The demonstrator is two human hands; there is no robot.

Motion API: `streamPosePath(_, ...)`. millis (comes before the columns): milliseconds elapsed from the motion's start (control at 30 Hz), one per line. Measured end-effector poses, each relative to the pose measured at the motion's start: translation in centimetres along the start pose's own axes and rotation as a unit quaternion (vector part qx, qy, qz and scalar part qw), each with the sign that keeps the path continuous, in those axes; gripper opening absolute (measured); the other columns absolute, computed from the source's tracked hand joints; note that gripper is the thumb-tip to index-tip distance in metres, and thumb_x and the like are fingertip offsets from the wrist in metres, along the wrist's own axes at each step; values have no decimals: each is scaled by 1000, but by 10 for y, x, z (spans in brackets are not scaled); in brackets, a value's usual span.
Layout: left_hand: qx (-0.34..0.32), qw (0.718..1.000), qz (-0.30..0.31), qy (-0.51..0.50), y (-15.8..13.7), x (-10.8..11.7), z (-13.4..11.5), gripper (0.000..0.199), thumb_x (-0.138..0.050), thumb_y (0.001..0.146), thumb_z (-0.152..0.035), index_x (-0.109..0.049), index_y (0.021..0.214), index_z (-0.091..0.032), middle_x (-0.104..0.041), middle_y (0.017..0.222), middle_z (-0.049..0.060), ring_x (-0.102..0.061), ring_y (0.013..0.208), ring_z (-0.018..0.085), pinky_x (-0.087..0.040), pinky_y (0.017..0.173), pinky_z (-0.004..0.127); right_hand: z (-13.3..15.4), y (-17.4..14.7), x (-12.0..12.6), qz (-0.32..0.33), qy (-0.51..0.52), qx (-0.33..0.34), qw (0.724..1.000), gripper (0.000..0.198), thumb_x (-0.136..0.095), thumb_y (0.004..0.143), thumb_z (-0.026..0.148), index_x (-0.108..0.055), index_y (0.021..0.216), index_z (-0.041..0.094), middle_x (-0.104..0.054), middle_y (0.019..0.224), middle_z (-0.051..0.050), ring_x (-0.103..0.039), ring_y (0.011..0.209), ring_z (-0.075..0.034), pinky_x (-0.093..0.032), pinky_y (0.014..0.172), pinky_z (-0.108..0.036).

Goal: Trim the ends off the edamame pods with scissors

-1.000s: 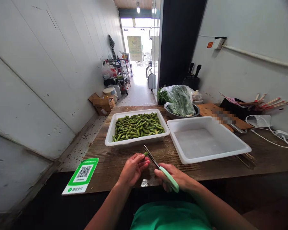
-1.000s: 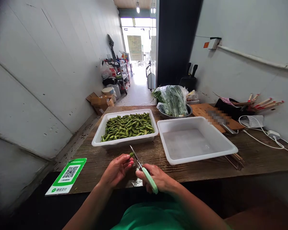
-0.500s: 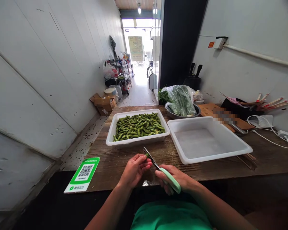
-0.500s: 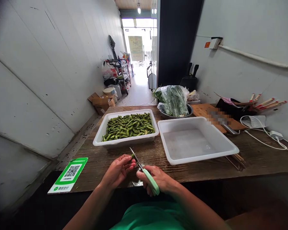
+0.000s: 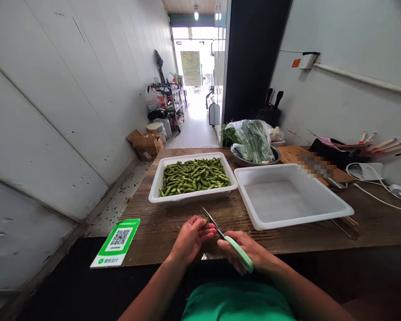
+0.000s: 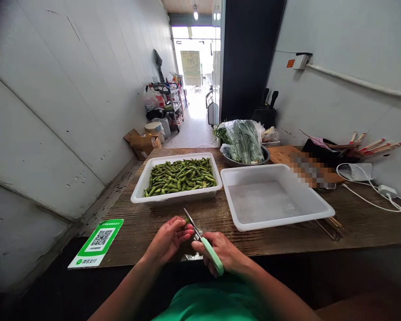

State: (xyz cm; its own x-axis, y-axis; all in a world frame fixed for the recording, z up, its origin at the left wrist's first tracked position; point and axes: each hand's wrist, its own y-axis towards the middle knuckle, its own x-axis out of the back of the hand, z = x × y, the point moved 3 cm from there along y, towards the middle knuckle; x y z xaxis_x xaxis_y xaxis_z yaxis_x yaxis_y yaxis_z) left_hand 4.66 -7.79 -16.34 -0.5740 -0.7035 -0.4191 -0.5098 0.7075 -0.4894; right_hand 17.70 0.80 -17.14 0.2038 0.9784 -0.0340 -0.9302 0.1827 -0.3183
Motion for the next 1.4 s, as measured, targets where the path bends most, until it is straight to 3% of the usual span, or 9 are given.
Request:
streamPosePath(167,-37,998,22,49,-2,7,-23,14,-50,78,-12,-49,92,-16,-65,68,7,-62,57,14,-49,56,24,-6,-2,7,5,0,-14,1000,46,-55,75,62,-41,71,18,-50,51,6,-44,31,-6,-30,26,-15)
streamPosePath(300,-187,962,-4,197,9,10,-75,28,-49,72,-14,-53,100,-17,-62,77,4,-58,60,12,-44,56,24,-7,-7,9,13,37,-2,999,44,-54,77,60,-43,79,17,-51,59,5,-45,38,-5,-33,31,-15)
streamPosePath(467,-325,700,-202,603,43,-3,-130,20,-60,70,-37,-61,79,-18,-63,75,7,-58,75,21,-40,66,29,-1,-15,7,36,116,23,992,47,-52,78,63,-43,90,17,-52,72,2,-50,54,-6,-42,49,-19)
streamPosePath(533,-287,642,-190,685,61,-11,-134,26,-62,68,-44,-62,67,-19,-63,71,9,-59,75,24,-38,65,30,2,-17,7,33,123,31,991,50,-54,76,64,-42,90,18,-50,71,3,-49,54,-7,-42,51,-20)
streamPosePath(600,-247,628,-164,720,75,-15,-134,27,-65,65,-44,-60,57,-19,-63,67,9,-58,71,24,-35,60,29,4,-18,6,29,114,27,993,51,-54,75,66,-41,87,18,-49,69,4,-47,52,-7,-41,49,-21)
streamPosePath(800,-281,706,-160,630,62,-10,-143,17,-64,66,-35,-60,65,-18,-57,57,1,-49,56,16,-29,53,26,6,-16,7,17,97,25,995,50,-51,76,66,-41,89,19,-48,69,4,-46,52,-7,-39,49,-21)
streamPosePath(933,-252,838,15,484,18,-10,-116,24,-64,69,-40,-59,70,-17,-58,61,-1,-42,51,9,-30,50,21,8,-11,10,-1,24,46,999,45,-48,80,63,-44,89,19,-47,68,4,-46,53,-7,-38,50,-20)
streamPosePath(1067,-123,914,109,371,0,-5,-68,28,-66,70,-43,-56,75,-16,-63,63,1,-33,41,5,-22,42,20,10,-6,11,-22,-49,55,997,42,-46,83,61,-45,85,19,-45,63,5,-44,51,-6,-37,48,-19)
streamPosePath(1400,-151,929,65,331,13,7,-41,29,-72,66,-38,-66,80,-14,-67,63,4,-55,57,13,-39,56,22,10,-3,7,-40,-79,38,995,41,-48,81,60,-45,77,19,-44,59,6,-44,46,-6,-34,42,-16)
